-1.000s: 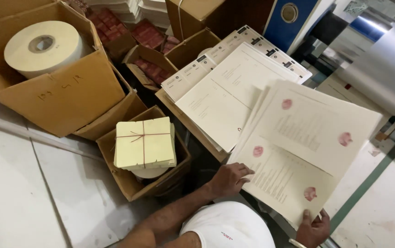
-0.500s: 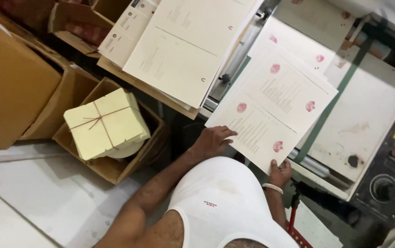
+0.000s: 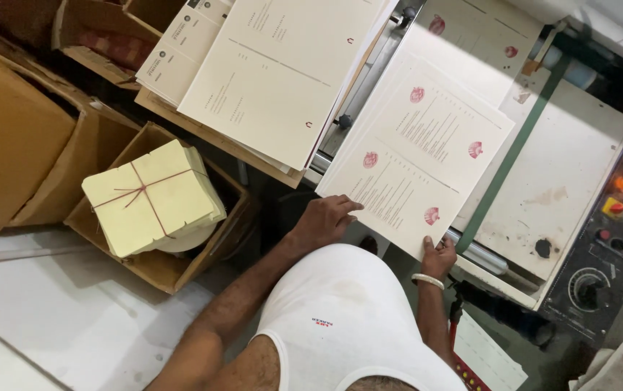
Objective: Inspecting and sorting printed menu sheets in a printing facility.
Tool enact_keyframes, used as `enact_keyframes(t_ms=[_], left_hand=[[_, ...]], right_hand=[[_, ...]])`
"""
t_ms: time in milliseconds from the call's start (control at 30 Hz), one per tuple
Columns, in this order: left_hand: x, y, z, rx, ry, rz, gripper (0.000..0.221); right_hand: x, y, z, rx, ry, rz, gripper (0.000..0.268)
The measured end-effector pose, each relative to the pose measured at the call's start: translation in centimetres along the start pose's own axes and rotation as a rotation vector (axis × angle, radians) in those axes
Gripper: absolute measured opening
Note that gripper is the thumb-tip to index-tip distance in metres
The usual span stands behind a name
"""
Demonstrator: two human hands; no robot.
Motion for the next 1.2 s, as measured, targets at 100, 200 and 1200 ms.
enact_keyframes(t_ms=[100, 200, 1200], left_hand=[[0.5, 0.9, -0.2, 0.031, -0.003, -0.004, 0.028], [-1.1, 1.6, 0.2, 0.093, -0.01, -0.075, 0.024], [-10.1, 8.8, -1.6, -0.217, 0.095, -0.571, 0.039]], right_hand=[[-8.2, -1.3, 2.6, 0.159, 0.17, 0.396, 0.035], [-10.1, -1.8, 1.8, 0.259, 0.331, 0.544, 0.035], [4.0, 2.7, 0.1, -0.087, 0.031, -0.129, 0.039]])
Point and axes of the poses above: each hand's wrist, its own z-axis away from the middle knuckle, its own y-axis out of the back of the hand, x = y × z, the point moved 4 cm from there along -z, towards the middle knuckle, and after that the axes turned 12 degrees about -y, right-handed, at the moved point
